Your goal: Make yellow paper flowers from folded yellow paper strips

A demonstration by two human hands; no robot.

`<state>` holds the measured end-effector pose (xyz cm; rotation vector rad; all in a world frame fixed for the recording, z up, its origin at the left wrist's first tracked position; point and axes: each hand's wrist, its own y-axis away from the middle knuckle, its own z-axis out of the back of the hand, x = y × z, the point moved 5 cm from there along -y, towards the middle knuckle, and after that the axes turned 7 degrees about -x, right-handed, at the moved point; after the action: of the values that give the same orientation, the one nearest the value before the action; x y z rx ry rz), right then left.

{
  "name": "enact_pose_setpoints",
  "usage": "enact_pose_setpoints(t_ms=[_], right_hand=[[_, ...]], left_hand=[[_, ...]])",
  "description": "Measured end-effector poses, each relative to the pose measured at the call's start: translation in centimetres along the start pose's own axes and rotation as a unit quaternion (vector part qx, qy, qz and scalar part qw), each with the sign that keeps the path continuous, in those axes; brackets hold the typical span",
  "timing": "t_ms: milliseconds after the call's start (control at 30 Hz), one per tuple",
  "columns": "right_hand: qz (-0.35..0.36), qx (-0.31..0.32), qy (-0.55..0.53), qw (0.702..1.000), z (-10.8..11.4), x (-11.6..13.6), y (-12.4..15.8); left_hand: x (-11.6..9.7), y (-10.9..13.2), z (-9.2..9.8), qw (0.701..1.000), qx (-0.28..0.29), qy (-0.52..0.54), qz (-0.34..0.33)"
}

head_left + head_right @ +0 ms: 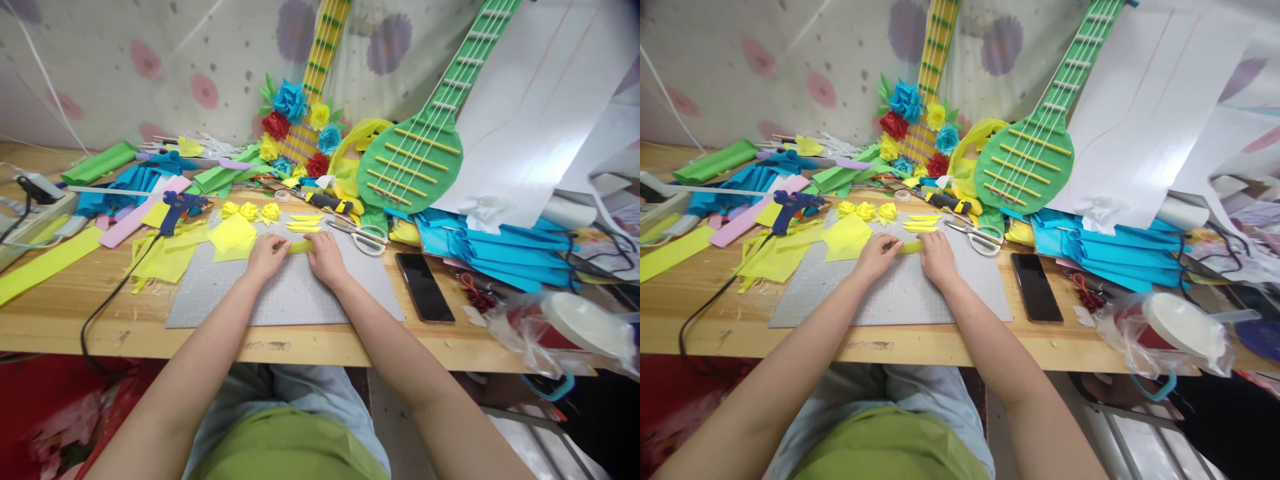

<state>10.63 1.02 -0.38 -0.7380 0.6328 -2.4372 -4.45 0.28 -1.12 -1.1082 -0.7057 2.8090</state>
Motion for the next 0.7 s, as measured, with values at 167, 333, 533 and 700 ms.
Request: enact_pose_setpoints(t_ms=[167,333,533,700], right_hand=[[0.018,0.002,0.000,1.000,0.0,0.2,0.0],[0.015,0.006,0.008,1.000,0.0,0.7,-0.2],[0.016,-0.020,0.027,0.999,0.5,1.6,-0.3],[0.040,-0.002,0.031,0.999,0.5,2.3,-0.2]], left_hand=[[0.0,0.0,-0.1,1.000,0.007,-0.011,-0.002],[0.0,0.0,-0.1,1.000,0.004,-0.015,-0.002],[0.1,0.1,0.2,0.998,-0.017,0.031,0.046],[-0.2,0.2,0.4,0.994,-0.029,0.082,0.060]])
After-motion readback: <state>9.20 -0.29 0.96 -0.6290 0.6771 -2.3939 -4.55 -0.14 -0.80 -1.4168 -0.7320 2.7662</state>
